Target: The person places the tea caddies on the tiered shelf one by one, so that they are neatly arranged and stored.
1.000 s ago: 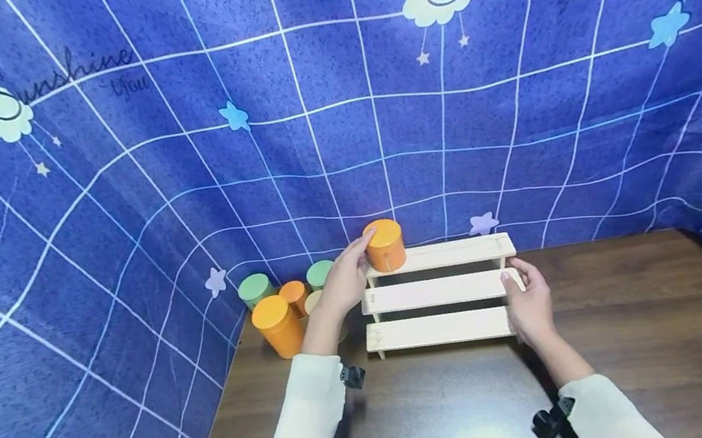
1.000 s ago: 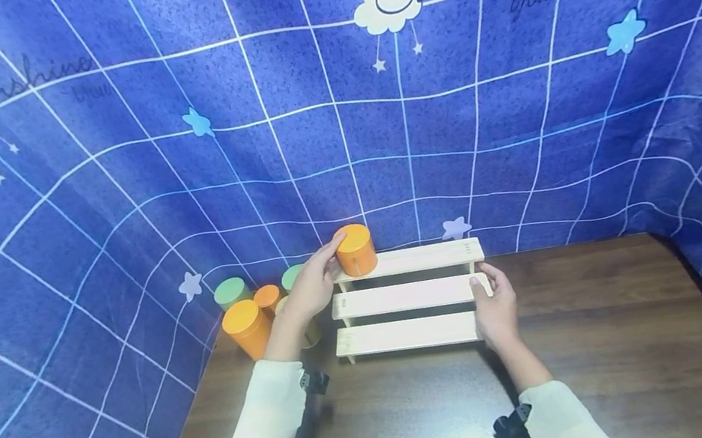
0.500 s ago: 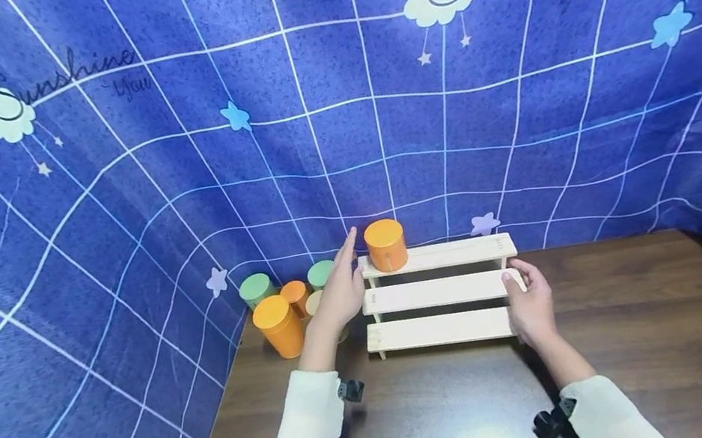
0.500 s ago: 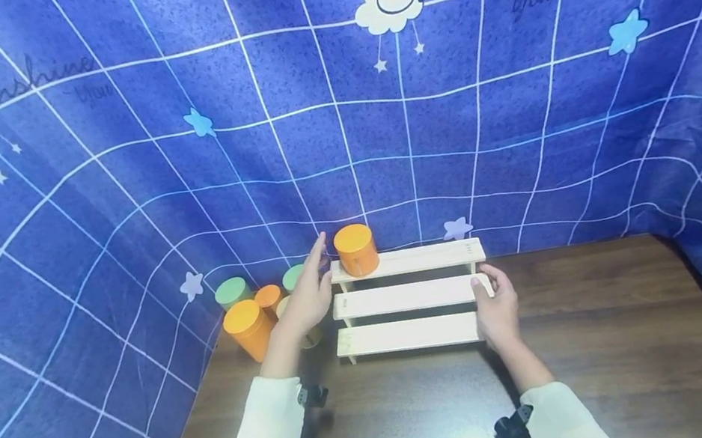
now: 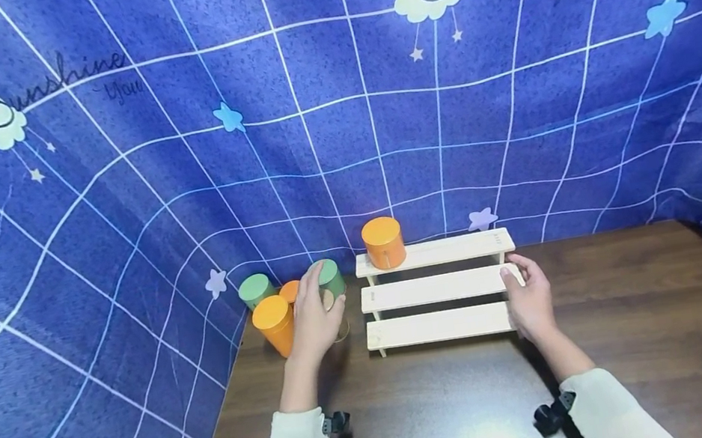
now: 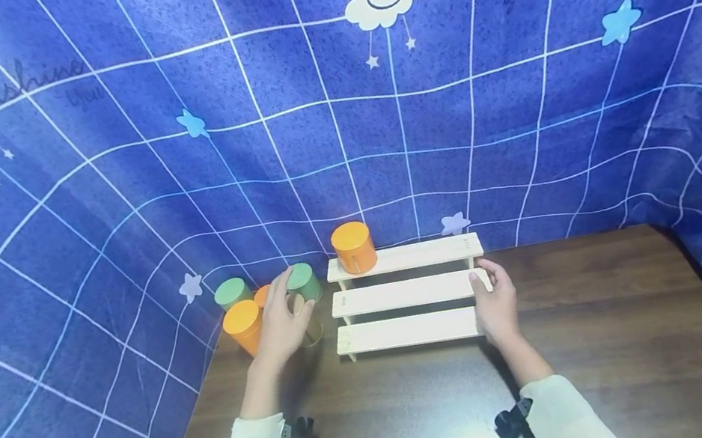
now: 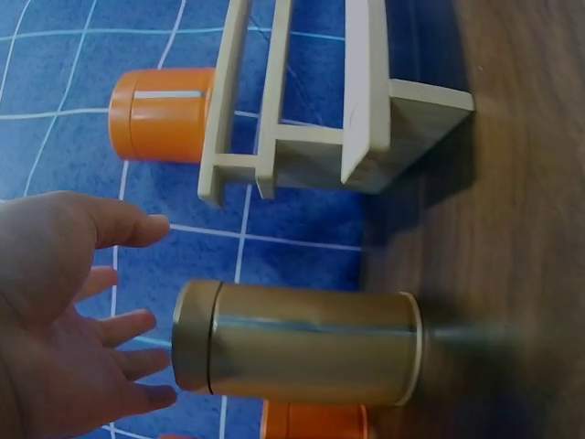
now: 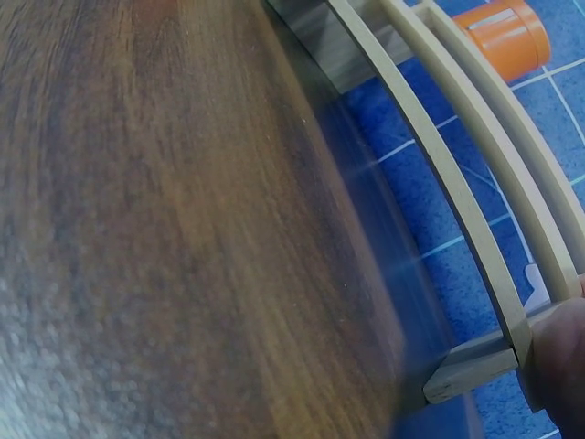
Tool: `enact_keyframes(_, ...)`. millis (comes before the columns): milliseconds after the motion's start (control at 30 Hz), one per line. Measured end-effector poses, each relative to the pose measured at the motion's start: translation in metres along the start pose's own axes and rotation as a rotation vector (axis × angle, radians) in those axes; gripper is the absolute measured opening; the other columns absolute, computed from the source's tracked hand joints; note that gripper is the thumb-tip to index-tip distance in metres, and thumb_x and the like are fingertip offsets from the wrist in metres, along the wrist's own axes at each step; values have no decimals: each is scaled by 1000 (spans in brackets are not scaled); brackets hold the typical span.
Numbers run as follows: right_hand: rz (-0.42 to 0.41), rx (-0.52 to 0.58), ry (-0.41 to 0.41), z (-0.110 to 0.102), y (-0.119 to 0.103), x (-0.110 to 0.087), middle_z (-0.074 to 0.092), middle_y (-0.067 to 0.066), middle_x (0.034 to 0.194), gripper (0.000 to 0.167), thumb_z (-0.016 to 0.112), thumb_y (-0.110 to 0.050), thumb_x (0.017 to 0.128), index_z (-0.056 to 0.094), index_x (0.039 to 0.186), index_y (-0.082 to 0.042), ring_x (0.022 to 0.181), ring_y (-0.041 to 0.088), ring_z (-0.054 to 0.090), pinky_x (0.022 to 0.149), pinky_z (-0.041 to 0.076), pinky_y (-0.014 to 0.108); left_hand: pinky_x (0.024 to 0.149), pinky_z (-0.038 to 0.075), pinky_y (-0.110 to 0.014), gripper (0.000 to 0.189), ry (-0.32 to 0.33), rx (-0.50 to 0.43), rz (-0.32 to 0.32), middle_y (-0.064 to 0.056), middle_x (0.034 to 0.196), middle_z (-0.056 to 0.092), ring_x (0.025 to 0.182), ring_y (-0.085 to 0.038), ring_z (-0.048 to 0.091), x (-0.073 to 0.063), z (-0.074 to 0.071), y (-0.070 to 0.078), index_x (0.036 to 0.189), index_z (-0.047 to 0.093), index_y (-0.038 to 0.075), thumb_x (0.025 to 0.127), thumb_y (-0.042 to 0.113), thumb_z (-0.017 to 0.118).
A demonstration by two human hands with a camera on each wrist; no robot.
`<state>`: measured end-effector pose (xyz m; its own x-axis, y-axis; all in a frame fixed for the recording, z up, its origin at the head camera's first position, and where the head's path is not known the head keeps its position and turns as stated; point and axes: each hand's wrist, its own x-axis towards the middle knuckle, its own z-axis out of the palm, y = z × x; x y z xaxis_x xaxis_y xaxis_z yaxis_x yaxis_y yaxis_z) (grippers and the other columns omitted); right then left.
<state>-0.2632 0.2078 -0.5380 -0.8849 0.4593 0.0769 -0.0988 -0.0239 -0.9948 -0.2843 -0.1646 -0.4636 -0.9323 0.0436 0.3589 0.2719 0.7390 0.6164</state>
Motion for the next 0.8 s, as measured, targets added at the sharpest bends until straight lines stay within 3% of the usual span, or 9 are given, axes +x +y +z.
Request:
enact_keyframes(67,-4,1,6,0,-1,0,64,19,135,42,57,-9,107,53,148,0,98,-4,60,82,51,6,127,34,-60,77,-12,-6,-21,-16,167,40,154,-39,42,-2,0,-3,163,38,14,95,21,75)
enact_keyframes(200,1,-27,16,-2,1,1,67,1,107,40,60,-13,107,57,146,-4,72,-3,56,61,50,14,129,32,-57,77,-40,-51,-51,-17,167,39,156,-37,39,-8,2,-6,163,38,13,95,18,75)
enact_keyframes(333,2,-70,11,-3,4,0,61,-10,93,41,61,-18,107,59,147,-8,62,2,51,53,46,20,130,29,-56,76,-32,-91,-64,-18,167,37,157,-38,35,-13,5,-11,161,40,11,94,14,75)
enact_keyframes(533,2,-85,11,-3,4,0,66,-5,104,44,60,-20,108,57,149,-7,70,1,55,60,49,17,125,36,-60,80,25,-116,-73,-23,160,43,150,-42,44,-16,10,-24,159,41,5,88,8,78)
enact_keyframes(667,12,-92,8,-3,3,1,66,13,126,47,58,-20,108,53,153,-6,78,-1,56,66,49,13,119,41,-64,86,48,-112,-76,-27,155,48,143,-45,50,-19,14,-29,158,42,3,80,2,80)
enact_keyframes(800,24,-109,11,-2,0,1,61,19,145,50,55,-19,109,48,157,-6,98,0,55,81,46,7,121,39,-63,90,51,-123,-114,-29,157,47,145,-47,48,-20,16,-32,158,39,0,79,-1,81)
